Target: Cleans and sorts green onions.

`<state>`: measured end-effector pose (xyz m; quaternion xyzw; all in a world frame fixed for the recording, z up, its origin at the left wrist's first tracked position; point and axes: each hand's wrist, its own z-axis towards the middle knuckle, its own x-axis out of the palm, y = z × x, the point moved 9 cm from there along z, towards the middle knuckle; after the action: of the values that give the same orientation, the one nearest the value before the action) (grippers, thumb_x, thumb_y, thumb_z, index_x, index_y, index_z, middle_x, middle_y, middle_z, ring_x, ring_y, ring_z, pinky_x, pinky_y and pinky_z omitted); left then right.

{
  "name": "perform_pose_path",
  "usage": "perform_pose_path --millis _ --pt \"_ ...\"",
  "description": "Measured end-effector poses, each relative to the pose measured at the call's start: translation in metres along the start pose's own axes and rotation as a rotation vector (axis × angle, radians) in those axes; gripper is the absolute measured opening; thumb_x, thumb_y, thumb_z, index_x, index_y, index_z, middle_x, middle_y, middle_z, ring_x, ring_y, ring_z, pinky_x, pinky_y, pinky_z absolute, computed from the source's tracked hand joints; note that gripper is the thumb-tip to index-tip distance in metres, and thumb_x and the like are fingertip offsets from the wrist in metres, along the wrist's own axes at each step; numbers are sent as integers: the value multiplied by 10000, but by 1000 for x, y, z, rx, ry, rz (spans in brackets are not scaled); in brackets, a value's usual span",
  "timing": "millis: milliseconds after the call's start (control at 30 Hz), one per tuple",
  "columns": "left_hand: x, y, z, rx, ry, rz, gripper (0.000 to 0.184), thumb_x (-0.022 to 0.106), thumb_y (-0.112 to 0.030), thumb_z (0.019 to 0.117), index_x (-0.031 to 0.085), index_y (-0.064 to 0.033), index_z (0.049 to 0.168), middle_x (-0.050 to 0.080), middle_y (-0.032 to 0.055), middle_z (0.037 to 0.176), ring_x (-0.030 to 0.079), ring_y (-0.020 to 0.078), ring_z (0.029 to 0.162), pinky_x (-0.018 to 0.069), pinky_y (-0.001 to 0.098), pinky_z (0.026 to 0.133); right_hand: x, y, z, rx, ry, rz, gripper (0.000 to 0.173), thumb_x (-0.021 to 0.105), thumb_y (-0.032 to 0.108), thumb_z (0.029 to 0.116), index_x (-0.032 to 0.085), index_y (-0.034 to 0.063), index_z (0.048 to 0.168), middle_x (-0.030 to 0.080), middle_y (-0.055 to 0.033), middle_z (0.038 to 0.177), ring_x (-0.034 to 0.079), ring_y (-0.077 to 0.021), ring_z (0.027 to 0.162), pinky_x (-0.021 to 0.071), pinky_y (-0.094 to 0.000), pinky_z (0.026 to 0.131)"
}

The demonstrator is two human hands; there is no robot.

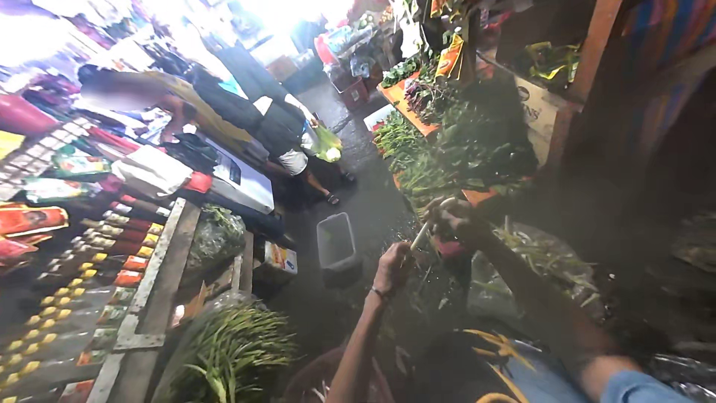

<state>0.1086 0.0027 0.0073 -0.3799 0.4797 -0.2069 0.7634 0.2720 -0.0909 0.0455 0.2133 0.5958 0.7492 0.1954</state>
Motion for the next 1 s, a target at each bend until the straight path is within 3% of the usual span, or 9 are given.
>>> perform_pose_path --millis 167,300,400,567,667,800,867,933,1000 --pt "4 -4 -12 93 -156 573 277 593 26 940 711 48 1189 728 228 942 738 367 821 610 480 744 -27 6 -10 -97 -360 -124 378 602 0 970 538 -54 1338 706 -105 983 691 -110 660 624 -290 636" --pt "8 9 -18 5 -21 517 306 572 30 948 711 10 1220 729 210 975 732 364 842 596 509 759 -53 17 -24 -235 -431 -315 239 582 -24 964 672 -80 1178 710 -151 995 694 -115 713 620 -300 698" --pt "15 17 -22 -27 111 379 299 560 5 975 706 12 1236 732 211 1018 727 364 892 574 531 831 -72 10 -31 -122 -383 -227 167 603 -32 964 695 -66 1098 726 -88 908 674 -62 645 610 -247 650" --pt "17 24 -32 -47 142 91 259 563 18 974 705 68 1185 735 180 970 710 220 852 571 365 855 -110 6 -47 59 -322 -200 109 642 -67 934 700 -67 1026 729 -64 795 685 -74 607 616 -246 636" --pt "12 29 -36 -121 125 -129 293 545 12 965 662 87 1223 716 95 924 657 72 798 556 245 795 -137 6 -60 54 -320 -283 120 662 -24 937 699 -61 1045 729 -70 844 680 -66 632 612 -248 648" --pt "-4 26 -34 -178 -10 -368 317 510 9 957 632 80 1241 696 8 876 642 27 739 560 216 717 -174 -9 -80 155 -316 -263 160 651 -46 928 693 -49 1082 734 -64 966 707 -58 745 614 -233 733" --pt "-14 24 -31 -220 -104 -447 321 489 -11 974 626 71 1252 682 -6 847 632 37 702 558 220 674 -201 -45 -88 273 -383 -402 172 658 -22 944 683 -54 1111 723 -111 1000 717 -116 791 619 -285 777" --pt "-24 24 -28 -283 -201 -494 295 483 -47 1018 625 60 1253 675 -5 815 615 42 663 542 213 635 -226 -103 -96 483 -325 -755 327 662 45 970 634 -84 1268 664 -290 1212 671 -371 1088 508 -522 1000" --pt "-28 26 -25 -357 -257 -570 311 463 -44 1031 593 72 1288 681 19 842 619 54 673 538 212 633 -235 -163 -111 775 -123 -1003 596 658 141 979 433 -61 1493 550 -367 1376 519 -522 1313 380 -664 1100"
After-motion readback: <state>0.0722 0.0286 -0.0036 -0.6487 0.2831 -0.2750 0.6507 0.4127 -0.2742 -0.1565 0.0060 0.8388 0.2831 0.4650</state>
